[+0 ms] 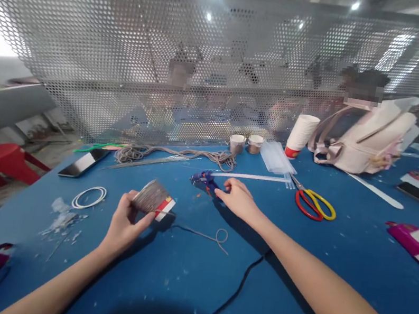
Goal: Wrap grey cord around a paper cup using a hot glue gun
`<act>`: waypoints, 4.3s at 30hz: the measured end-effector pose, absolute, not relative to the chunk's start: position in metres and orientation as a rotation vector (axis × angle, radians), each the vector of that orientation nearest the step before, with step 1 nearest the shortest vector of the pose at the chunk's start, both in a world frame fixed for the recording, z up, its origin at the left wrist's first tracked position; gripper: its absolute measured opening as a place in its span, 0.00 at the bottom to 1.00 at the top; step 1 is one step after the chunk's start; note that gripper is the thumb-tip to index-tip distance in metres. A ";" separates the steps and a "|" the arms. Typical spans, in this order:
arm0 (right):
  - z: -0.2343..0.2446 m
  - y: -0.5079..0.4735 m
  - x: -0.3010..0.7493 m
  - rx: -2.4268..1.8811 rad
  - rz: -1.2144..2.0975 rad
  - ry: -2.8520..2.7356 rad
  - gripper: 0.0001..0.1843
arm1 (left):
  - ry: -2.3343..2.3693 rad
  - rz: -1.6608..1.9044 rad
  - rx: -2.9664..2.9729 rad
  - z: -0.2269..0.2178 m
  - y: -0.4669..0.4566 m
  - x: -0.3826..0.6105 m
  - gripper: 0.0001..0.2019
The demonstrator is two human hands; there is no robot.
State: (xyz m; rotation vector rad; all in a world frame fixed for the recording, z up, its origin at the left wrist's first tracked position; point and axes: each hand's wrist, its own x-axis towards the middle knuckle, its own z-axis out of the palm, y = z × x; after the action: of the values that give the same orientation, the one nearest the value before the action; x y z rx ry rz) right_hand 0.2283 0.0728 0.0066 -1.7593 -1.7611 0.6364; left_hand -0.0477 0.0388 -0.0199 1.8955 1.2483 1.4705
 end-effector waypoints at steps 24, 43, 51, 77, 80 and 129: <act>0.029 0.022 0.161 -1.232 0.994 -1.941 0.03 | 1.512 1.235 2.060 -0.006 0.024 -0.032 0.13; 0.023 0.023 0.156 -1.324 0.907 -1.869 0.02 | 1.420 1.160 1.948 -0.002 0.017 -0.030 0.13; 0.023 0.018 0.154 -1.304 0.912 -1.866 0.03 | 1.483 1.178 1.974 -0.001 0.015 -0.029 0.16; 0.028 0.025 0.159 -1.134 1.351 -1.630 0.07 | 1.327 1.231 1.926 0.001 0.014 -0.032 0.12; 0.027 0.027 0.159 -1.120 1.411 -1.576 0.07 | 1.291 1.248 1.912 0.000 0.014 -0.033 0.11; -0.042 0.055 0.138 -0.793 1.542 -1.270 0.30 | 1.305 1.537 1.225 -0.020 0.049 -0.035 0.18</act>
State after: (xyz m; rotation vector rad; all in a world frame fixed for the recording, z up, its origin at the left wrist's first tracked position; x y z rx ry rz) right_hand 0.1379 0.0552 -0.0424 -0.7932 -1.2705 1.5419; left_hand -0.0353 0.0492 -0.0203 1.2245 1.3045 1.5369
